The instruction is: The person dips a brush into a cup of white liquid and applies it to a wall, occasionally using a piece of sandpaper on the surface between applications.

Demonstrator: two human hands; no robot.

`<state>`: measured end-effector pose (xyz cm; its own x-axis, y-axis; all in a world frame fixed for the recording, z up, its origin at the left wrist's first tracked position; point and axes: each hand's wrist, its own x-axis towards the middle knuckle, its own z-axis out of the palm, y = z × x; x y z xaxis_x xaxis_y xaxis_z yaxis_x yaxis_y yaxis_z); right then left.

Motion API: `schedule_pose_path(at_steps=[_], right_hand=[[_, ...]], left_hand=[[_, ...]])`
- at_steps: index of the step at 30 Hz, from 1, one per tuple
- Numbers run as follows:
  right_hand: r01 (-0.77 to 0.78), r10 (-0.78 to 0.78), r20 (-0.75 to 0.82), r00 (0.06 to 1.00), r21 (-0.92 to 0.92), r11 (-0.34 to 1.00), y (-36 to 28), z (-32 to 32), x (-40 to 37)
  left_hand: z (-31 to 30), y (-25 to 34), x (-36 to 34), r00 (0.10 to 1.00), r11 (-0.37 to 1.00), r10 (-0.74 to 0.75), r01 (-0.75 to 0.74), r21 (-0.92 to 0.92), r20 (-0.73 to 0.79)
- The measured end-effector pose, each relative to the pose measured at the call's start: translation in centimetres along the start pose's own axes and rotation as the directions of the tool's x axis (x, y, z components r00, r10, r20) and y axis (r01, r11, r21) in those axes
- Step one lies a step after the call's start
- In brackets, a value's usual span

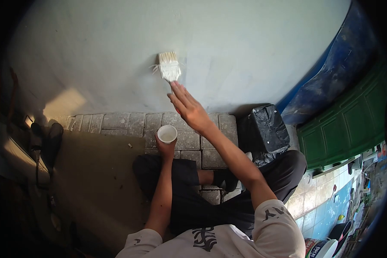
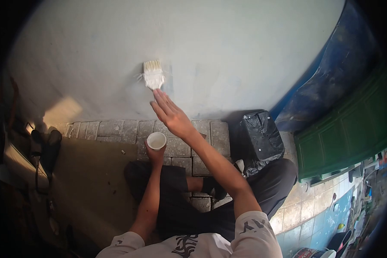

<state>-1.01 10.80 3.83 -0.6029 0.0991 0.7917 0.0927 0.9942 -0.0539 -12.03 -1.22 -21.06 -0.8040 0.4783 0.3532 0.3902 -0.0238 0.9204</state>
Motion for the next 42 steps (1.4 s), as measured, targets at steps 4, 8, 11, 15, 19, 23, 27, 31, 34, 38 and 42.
schedule_pose_path(at_steps=[4, 8, 11, 15, 19, 23, 27, 31, 34, 38, 42], right_hand=[[0.021, -0.007, 0.141, 0.99, -0.092, 0.996, 1.9, 6.1, -9.2], [-0.176, 0.164, 0.413, 0.896, -0.009, 0.984, 1.6, 6.2, -10.0], [-0.254, 0.229, 0.313, 0.922, 0.042, 0.966, 1.2, 2.0, -3.7], [-0.119, 0.116, 0.047, 0.992, 0.055, 0.991, 0.1, -0.6, -0.6], [-0.094, 0.095, 0.039, 0.995, -0.027, 0.995, 1.2, 3.3, -6.3], [-0.085, 0.113, 0.291, 0.95, -0.105, 0.991, 2.0, 6.1, -10.5], [-0.289, 0.274, 0.233, 0.933, 0.032, 0.957, 0.8, 2.6, -4.8], [-0.164, 0.164, 0.053, 0.985, -0.013, 0.986, -0.3, -0.8, -1.1], [-0.094, 0.1, 0.058, 0.993, -0.103, 0.99, 0.3, 1.7, -4.4], [-0.031, 0.068, 0.255, 0.965, -0.144, 0.989, 1.5, 6.4, -11.5], [-0.219, 0.229, 0.341, 0.912, -0.067, 0.973, 1.8, 5.4, -9.3]], left_hand=[[-0.3, 0.4, 0.0, 1.0, 1.0, -0.002, 0.002, -0.015, -0.013], [-0.4, 1.1, -0.4, 1.0, 0.999, -0.02, 0.019, -0.028, -0.017], [-0.5, 1.1, 0.0, 0.999, 0.999, -0.036, 0.036, -0.003, 0.004], [-0.2, 0.2, 0.0, 0.999, 0.999, -0.035, 0.035, -0.034, 0.006], [-0.4, -0.4, -0.3, 0.999, 0.999, -0.024, 0.027, 0.047, -0.046], [-0.2, 0.3, 0.0, 0.999, 1.0, -0.02, 0.02, -0.001, -0.045], [-0.4, 0.0, -0.2, 0.998, 0.998, -0.056, 0.056, -0.021, -0.019], [0.0, -0.4, -0.2, 0.999, 0.999, -0.041, 0.041, -0.022, -0.029], [-0.2, -0.3, -0.2, 0.998, 1.0, -0.022, 0.022, -0.008, -0.059], [-0.5, 0.8, -0.3, 0.998, 0.999, -0.032, 0.03, -0.02, -0.059], [-0.3, 0.0, -0.2, 0.998, 0.999, -0.043, 0.042, -0.013, -0.056]])
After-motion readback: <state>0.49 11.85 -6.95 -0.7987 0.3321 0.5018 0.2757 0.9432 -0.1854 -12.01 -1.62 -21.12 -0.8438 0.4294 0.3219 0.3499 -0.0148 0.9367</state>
